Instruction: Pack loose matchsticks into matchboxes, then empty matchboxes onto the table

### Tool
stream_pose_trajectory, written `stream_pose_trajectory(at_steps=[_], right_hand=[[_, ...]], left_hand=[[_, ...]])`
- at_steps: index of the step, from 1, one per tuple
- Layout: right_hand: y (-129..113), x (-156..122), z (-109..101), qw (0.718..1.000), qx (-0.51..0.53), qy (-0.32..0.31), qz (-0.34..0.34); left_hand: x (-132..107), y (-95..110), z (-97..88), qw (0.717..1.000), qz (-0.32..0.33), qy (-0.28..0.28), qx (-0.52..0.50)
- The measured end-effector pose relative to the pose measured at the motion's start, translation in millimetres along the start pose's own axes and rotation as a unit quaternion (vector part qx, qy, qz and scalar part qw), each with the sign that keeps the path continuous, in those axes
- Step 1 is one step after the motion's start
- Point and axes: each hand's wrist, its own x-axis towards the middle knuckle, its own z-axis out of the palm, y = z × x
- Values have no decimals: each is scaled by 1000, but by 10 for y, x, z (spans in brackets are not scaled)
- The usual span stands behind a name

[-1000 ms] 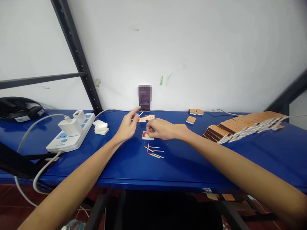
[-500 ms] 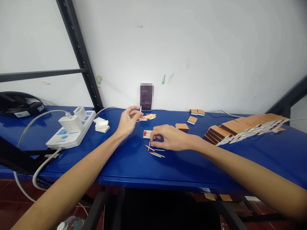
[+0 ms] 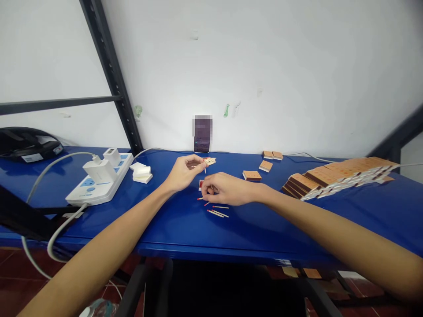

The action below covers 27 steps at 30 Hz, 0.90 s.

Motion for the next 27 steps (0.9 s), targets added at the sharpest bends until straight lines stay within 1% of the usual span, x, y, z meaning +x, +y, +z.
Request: stream_pose_trajectory(at_steps=[3, 6, 7, 9, 12, 16, 20, 24, 27], right_hand=[[35, -15, -67, 1000, -17, -4, -7], [91, -20, -93, 999, -35, -36, -22], [107, -23, -96, 998, -36, -47, -24], [126, -33, -97, 997, -30, -62, -18], [128, -56, -91, 997, -19, -75, -1], [98, -87, -82, 996, -29, -80, 14], [53, -143, -98, 992, -80, -86, 46], [33, -218, -121, 983, -129, -106, 73], [53, -263, -129, 979, -147, -113, 82]], left_hand=[[2, -10, -6, 1000, 0, 5, 20], [-7, -7, -20, 1000, -13, -8, 5], [-12, -1, -29, 1000, -18, -22, 6], [-23, 18, -57, 997, -22, -68, 28], [-31, 44, -108, 985, -7, -138, 99], [-19, 24, -154, 968, 26, -171, 184], [-14, -35, -162, 958, 52, -204, 193], [-23, -52, -157, 955, 53, -211, 203], [-30, -31, -149, 956, 55, -198, 210]])
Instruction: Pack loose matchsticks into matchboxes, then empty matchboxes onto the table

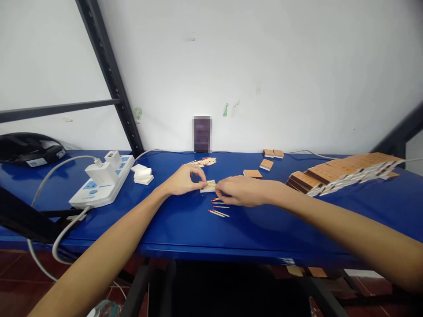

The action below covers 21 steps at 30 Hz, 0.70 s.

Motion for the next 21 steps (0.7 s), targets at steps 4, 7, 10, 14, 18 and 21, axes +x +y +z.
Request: stream_pose_trajectory(at_steps=[4, 7, 10, 14, 18, 21], right_hand=[[22, -47, 23, 999, 37, 29, 5], [-12, -86, 35, 997, 71, 29, -2], [-53, -127, 32, 996, 85, 14, 6], [-64, -180, 12, 994, 101, 8, 29], [-78, -207, 17, 994, 108, 20, 24], [-120, -205, 53, 992, 122, 24, 24]], left_hand=[[3, 28, 12, 1000, 6, 20, 8], [5, 29, 31, 1000, 0, -3, 14], [2, 25, 40, 1000, -15, -19, 12], [-7, 39, 21, 999, -22, -23, 13], [-18, 63, -3, 997, -48, -37, 46], [-26, 62, -8, 994, -67, -46, 73]])
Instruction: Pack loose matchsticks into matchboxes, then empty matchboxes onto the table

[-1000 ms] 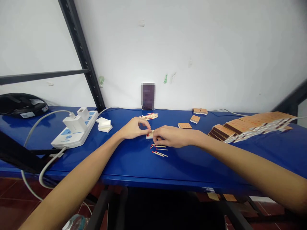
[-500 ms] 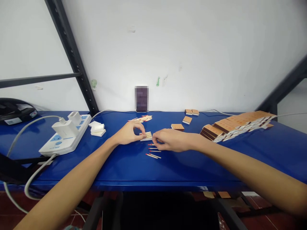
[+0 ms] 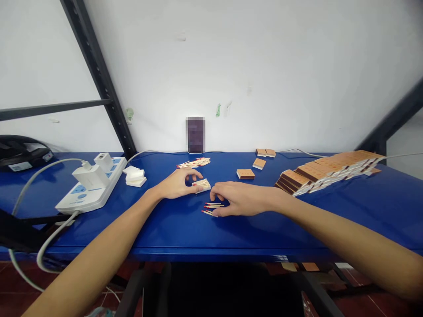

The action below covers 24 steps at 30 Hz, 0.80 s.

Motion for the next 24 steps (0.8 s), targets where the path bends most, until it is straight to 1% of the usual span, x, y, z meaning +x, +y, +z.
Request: stream_pose_trajectory(at_steps=[4, 7, 11, 14, 16, 21, 24], right_hand=[[-43, 3, 70, 1000, 12, 14, 5], [-41, 10, 64, 1000, 1, 7, -7], [11, 25, -22, 999, -15, -33, 18], [70, 35, -80, 998, 2, -58, 35], [112, 46, -100, 997, 20, -68, 32], [180, 85, -110, 996, 46, -75, 13], [181, 87, -103, 997, 33, -71, 13]], left_hand=[[-9, -18, 9, 998, 29, -18, 52], [-21, -11, 26, 996, 40, -30, 77], [-36, 44, 62, 997, 40, -46, 55], [-38, 99, 83, 997, 42, -43, 52], [-35, 125, 91, 997, 46, -40, 53], [-33, 127, 107, 997, 54, -41, 42], [-36, 113, 120, 998, 52, -37, 23]])
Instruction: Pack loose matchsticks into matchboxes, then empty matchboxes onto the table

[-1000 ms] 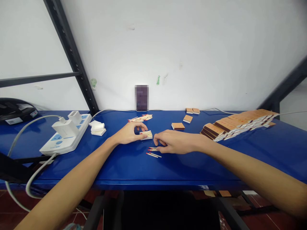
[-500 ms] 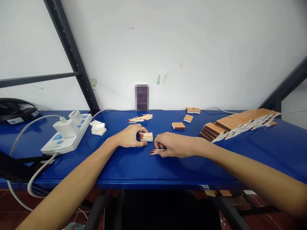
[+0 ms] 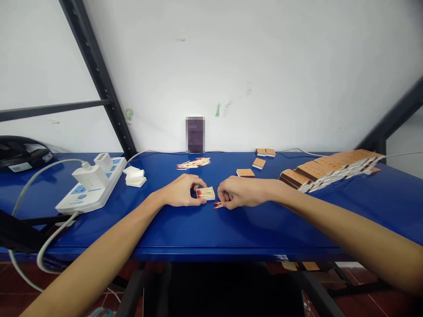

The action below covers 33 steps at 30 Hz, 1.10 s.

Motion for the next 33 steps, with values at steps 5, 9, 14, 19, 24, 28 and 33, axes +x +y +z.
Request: stream_pose_trajectory(at_steps=[5, 9, 14, 19, 24, 28, 33], right_hand=[[10, -36, 11, 999, -34, 17, 25], [26, -48, -8, 998, -57, 3, 37], [11, -42, -25, 994, -92, 9, 49], [35, -60, -75, 995, -84, 39, 36], [9, 14, -196, 997, -42, 71, 0], [-71, 166, -223, 995, -37, 80, -39], [-154, 282, -191, 997, -23, 62, -35]], left_hand=[[3, 6, 8, 1000, 2, -4, -1], [4, 19, 6, 1000, 1, -6, 9], [4, 28, 7, 1000, 3, -6, 8], [15, 28, 14, 1000, 1, -1, 11], [22, 35, 33, 1000, 7, 6, 6], [17, 63, 44, 1000, 19, 8, -15], [16, 88, 42, 999, 24, 10, -42]])
